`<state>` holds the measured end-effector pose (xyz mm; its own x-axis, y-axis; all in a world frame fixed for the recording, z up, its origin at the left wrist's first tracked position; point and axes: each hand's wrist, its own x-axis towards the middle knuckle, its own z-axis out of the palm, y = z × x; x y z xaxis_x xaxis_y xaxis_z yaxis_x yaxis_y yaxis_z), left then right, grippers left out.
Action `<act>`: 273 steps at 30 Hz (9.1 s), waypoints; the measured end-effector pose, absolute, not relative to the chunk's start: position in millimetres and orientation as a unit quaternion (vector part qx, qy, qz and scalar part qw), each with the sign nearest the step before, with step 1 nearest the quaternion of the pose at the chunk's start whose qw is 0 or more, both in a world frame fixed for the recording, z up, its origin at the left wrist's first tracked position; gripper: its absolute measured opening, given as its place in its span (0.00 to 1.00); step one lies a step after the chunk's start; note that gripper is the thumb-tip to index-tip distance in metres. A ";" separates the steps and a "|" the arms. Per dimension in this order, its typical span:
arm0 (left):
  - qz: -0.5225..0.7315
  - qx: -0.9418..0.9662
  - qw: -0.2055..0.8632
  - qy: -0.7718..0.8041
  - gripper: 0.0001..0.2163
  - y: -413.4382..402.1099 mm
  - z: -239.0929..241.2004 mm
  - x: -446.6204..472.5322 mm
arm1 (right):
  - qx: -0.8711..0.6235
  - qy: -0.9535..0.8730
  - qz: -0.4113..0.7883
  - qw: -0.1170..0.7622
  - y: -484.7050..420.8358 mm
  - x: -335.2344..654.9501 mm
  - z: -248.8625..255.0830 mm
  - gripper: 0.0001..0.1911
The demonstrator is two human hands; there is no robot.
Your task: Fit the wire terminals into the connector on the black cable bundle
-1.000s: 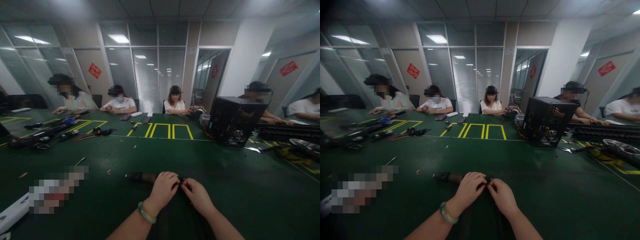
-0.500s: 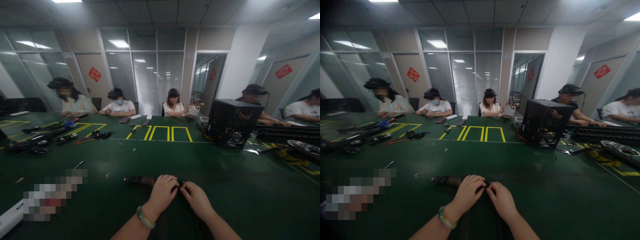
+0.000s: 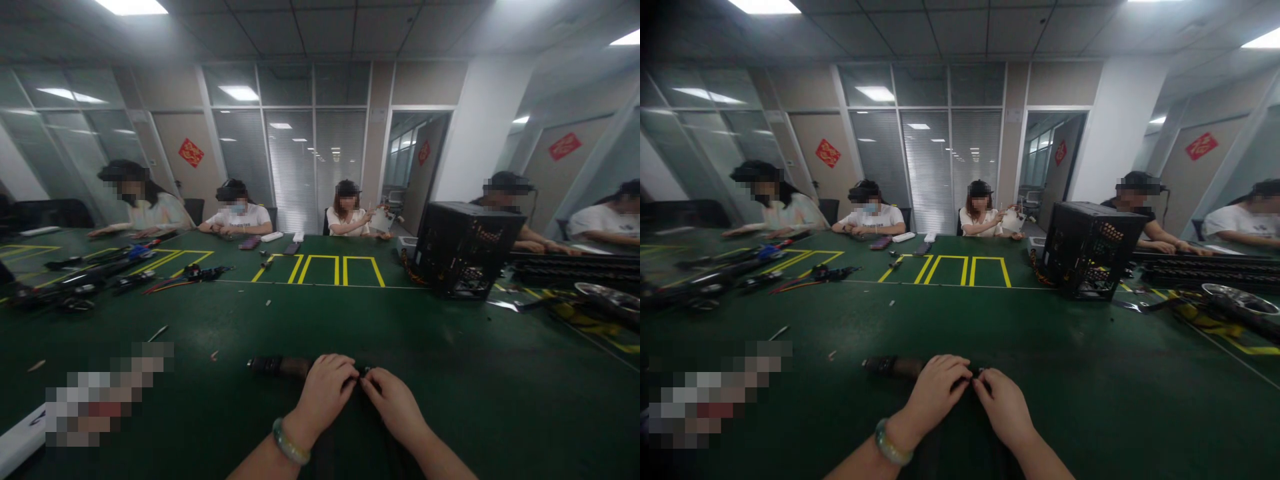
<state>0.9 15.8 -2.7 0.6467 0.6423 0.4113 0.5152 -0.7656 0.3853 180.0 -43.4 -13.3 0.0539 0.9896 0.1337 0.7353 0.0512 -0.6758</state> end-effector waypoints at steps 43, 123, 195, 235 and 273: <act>0.275 0.895 0.118 0.332 0.04 14.5 -2.3 4.1 | -0.650 -0.622 0.266 0.347 -43.8 180.0 -12.9 0.10; 0.285 0.895 0.098 0.328 0.07 8.2 -0.3 2.7 | -0.634 -0.619 0.264 0.380 -40.5 183.9 -26.5 0.07; 0.249 0.893 0.150 0.343 0.05 21.2 -1.7 5.5 | -0.649 -0.604 0.301 0.350 -34.9 186.4 -20.6 0.07; 0.245 0.900 0.088 0.350 0.05 16.9 1.0 5.3 | -0.653 -0.605 0.268 0.369 -35.7 183.5 -25.1 0.08; 0.248 0.908 0.033 0.336 0.03 8.1 -2.6 0.8 | -0.661 -0.609 0.252 0.359 -37.3 181.7 -22.9 0.11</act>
